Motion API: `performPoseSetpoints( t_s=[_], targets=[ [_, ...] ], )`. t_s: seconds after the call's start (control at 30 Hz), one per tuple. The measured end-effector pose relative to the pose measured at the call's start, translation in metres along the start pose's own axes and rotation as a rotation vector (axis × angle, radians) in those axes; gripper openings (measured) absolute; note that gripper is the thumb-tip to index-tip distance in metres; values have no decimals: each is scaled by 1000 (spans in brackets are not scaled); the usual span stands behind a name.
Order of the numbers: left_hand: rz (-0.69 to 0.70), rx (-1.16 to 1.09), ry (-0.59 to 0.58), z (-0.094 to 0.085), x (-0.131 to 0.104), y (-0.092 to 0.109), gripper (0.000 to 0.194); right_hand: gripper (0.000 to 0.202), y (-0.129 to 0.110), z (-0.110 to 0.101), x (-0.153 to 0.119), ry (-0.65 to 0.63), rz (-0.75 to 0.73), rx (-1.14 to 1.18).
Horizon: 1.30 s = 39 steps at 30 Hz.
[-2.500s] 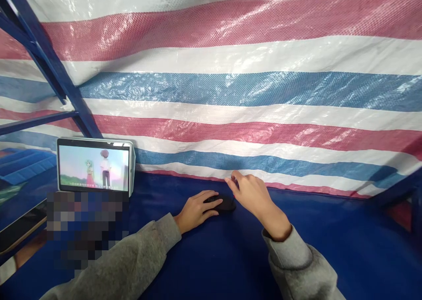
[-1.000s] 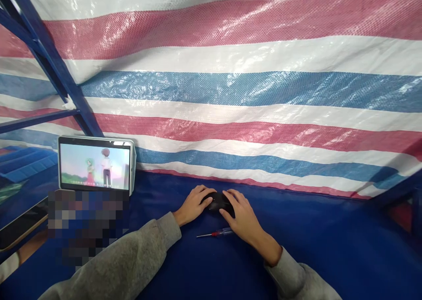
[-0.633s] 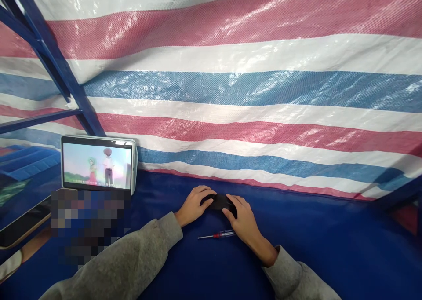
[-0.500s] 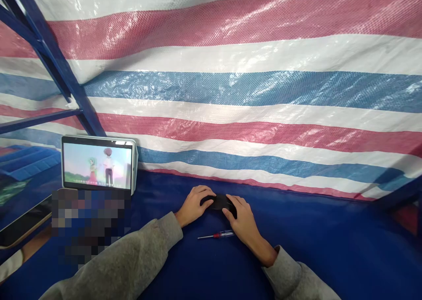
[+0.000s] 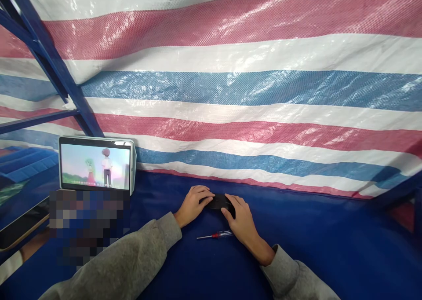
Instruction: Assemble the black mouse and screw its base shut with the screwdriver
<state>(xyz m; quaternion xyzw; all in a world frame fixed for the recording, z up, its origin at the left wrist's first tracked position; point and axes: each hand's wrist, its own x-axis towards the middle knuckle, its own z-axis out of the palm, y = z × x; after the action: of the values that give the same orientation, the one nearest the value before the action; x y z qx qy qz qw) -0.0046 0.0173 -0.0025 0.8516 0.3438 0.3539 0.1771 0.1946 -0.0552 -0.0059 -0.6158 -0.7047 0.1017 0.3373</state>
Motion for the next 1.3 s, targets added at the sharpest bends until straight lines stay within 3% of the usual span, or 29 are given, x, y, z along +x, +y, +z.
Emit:
performPoseSetpoints(
  t_s=[0.5,1.3],
  targets=[
    [-111,37,-65,-4,2,5,14,44,1,1,-1,-25,0,9],
    [-112,22,-72,-4,3,5,11,43,3,4,-2,-4,-15,-1]
  ],
)
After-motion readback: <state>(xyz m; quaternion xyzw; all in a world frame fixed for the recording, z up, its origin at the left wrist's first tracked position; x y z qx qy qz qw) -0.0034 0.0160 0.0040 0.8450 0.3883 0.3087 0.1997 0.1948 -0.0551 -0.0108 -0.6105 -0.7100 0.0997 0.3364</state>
